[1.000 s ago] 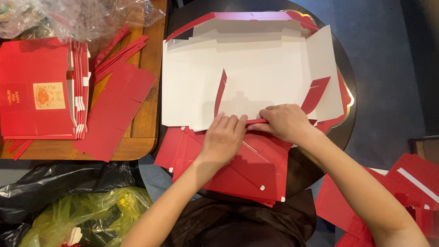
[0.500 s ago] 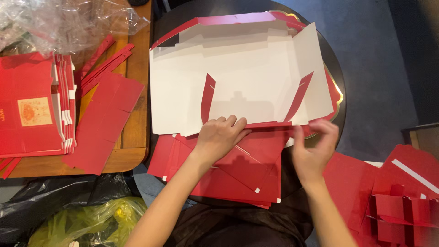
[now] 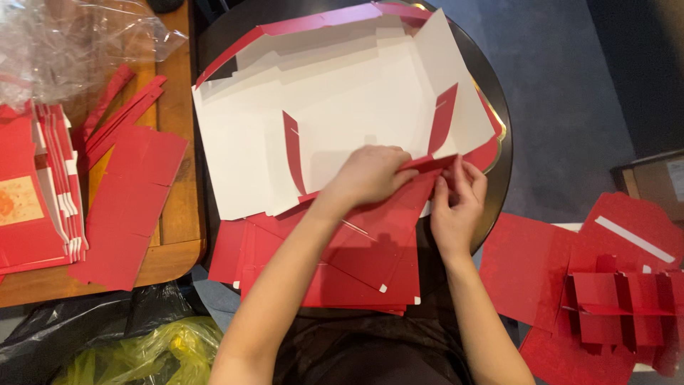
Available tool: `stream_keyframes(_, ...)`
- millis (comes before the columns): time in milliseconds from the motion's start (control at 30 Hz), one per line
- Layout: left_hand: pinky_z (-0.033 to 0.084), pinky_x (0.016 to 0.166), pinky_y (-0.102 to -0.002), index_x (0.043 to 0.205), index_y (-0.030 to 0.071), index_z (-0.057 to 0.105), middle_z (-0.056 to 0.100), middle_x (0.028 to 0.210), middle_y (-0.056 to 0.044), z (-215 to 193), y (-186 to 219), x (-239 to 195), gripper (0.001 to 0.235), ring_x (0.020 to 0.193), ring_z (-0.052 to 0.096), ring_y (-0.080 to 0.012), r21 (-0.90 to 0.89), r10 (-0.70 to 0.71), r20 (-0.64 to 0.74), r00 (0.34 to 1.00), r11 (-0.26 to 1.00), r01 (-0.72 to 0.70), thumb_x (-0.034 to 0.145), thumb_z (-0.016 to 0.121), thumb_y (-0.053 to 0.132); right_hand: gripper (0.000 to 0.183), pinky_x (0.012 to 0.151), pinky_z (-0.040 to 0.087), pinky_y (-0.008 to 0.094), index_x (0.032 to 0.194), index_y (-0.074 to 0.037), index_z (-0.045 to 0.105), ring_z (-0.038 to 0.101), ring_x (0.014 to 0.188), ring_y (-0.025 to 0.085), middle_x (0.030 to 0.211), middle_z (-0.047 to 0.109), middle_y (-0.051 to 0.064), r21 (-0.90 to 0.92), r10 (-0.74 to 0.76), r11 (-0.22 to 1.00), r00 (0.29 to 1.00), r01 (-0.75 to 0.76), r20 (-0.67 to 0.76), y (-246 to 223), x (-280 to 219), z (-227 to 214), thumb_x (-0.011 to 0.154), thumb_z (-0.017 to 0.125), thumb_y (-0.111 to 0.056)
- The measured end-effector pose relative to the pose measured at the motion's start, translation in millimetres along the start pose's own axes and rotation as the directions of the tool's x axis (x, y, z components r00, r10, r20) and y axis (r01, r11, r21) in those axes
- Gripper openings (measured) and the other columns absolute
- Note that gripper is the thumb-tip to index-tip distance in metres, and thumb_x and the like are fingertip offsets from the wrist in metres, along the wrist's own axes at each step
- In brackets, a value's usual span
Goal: The person assembles a red and white paper box by hand. They fold the pre-cut flaps of the flat sheet, tucking them into slots to form the box's sides and base, and then secure the structure.
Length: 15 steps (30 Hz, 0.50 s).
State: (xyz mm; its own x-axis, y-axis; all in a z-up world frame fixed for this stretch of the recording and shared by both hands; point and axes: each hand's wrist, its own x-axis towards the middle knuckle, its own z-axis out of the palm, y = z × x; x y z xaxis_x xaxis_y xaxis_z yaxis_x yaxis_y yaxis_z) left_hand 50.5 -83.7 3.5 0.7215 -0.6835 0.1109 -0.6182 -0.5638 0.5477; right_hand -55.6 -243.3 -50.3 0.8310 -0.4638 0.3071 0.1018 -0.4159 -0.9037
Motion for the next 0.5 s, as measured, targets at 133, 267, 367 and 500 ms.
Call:
stream_keyframes(133, 0.052, 0.081, -0.049, 0.096, 0.008, 0.074, 0.073, 0.093, -0.015, -7, -6, 7, 0.032, 0.090, 0.068, -0.0371, -0.016, -0.012, 0.077, 0.997, 1.000, 0.013, 0.094, 0.063, 0.038, 0.041, 0.100, 0.053, 0.037, 0.143, 0.004, 0.059, 0.056, 0.126, 0.029, 0.140, 0.048, 0.018, -0.119, -0.107, 0.987, 0.994, 0.107, 0.006, 0, 6, 7, 0.103, 0.062, 0.000)
stream_keyframes(267, 0.053, 0.080, -0.048, 0.097, 0.008, 0.073, 0.073, 0.092, -0.015, -8, -3, 6, 0.032, 0.089, 0.068, -0.0367, -0.004, -0.030, 0.116, 0.993, 1.000, 0.030, 0.095, 0.062, 0.038, 0.039, 0.108, 0.052, 0.041, 0.142, 0.004, 0.060, 0.058, 0.133, 0.035, 0.145, 0.055, 0.020, -0.262, -0.171, 0.950, 0.985, 0.169, 0.013, 3, 4, 8, 0.103, 0.061, 0.000)
stream_keyframes(367, 0.053, 0.080, -0.048, 0.096, 0.007, 0.072, 0.072, 0.093, -0.014, -8, 1, 5, 0.032, 0.089, 0.068, -0.0357, 0.035, -0.041, 0.121, 0.992, 0.999, 0.037, 0.096, 0.062, 0.038, 0.035, 0.105, 0.053, 0.041, 0.136, 0.001, 0.066, 0.060, 0.131, 0.036, 0.146, 0.059, 0.021, -0.391, -0.209, 0.898, 0.978, 0.202, 0.025, 4, 3, 6, 0.101, 0.064, -0.001)
stream_keyframes(500, 0.053, 0.080, -0.047, 0.096, 0.007, 0.071, 0.071, 0.096, -0.011, -10, 5, 2, 0.030, 0.090, 0.068, -0.0342, 0.059, -0.032, 0.122, 0.992, 0.998, 0.025, 0.097, 0.061, 0.036, 0.025, 0.099, 0.057, 0.039, 0.121, -0.003, 0.075, 0.067, 0.120, 0.033, 0.143, 0.061, 0.021, -0.356, -0.213, 0.910, 0.976, 0.212, 0.037, 3, 5, 3, 0.097, 0.068, -0.004)
